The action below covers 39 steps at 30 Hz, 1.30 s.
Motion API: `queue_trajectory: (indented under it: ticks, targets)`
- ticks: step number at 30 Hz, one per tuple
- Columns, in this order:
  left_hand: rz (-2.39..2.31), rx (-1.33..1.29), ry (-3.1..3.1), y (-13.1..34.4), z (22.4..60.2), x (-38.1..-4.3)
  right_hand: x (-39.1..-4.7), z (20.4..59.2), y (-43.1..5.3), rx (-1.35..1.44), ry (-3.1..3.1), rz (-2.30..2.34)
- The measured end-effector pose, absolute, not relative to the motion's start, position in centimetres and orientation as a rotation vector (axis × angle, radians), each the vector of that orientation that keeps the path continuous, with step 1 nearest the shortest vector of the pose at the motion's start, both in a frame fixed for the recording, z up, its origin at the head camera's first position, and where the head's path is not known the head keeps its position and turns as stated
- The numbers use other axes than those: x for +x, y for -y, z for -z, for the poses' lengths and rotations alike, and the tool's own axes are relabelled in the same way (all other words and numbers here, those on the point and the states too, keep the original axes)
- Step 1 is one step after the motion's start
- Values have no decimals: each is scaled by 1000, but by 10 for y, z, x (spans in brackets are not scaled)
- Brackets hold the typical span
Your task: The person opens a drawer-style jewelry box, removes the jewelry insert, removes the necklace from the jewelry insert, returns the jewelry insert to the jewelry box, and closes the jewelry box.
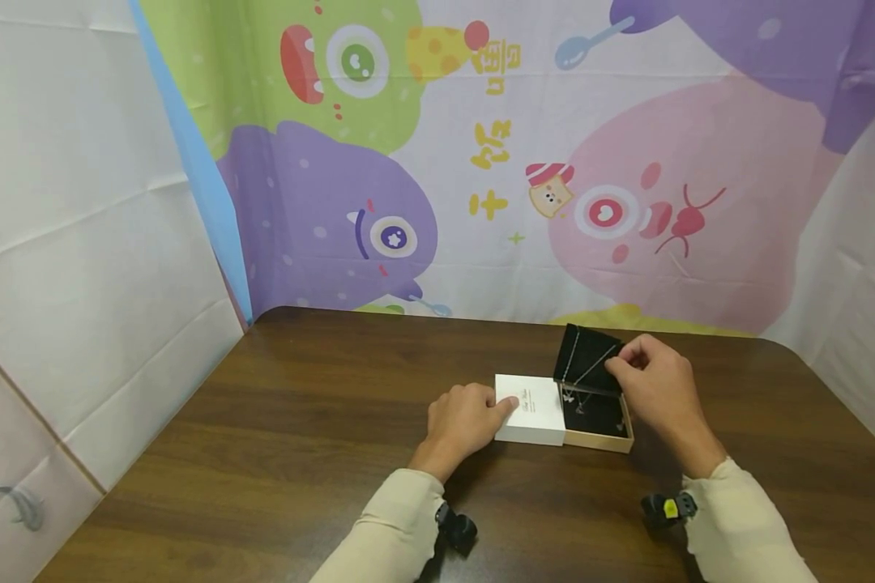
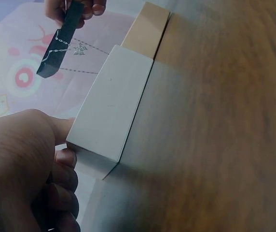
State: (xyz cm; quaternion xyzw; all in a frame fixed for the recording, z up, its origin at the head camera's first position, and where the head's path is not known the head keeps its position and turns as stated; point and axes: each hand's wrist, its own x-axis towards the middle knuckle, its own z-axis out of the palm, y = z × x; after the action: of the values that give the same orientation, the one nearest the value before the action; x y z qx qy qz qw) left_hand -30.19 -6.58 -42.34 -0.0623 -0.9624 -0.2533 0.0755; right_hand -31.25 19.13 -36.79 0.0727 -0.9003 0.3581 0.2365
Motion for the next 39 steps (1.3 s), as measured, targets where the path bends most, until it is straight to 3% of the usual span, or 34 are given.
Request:
queue_trajectory:
  ticks: [39]
  targets:
    - [751, -116, 2894, 67, 424, -302, -309, 369, -183, 241, 2357, -1048]
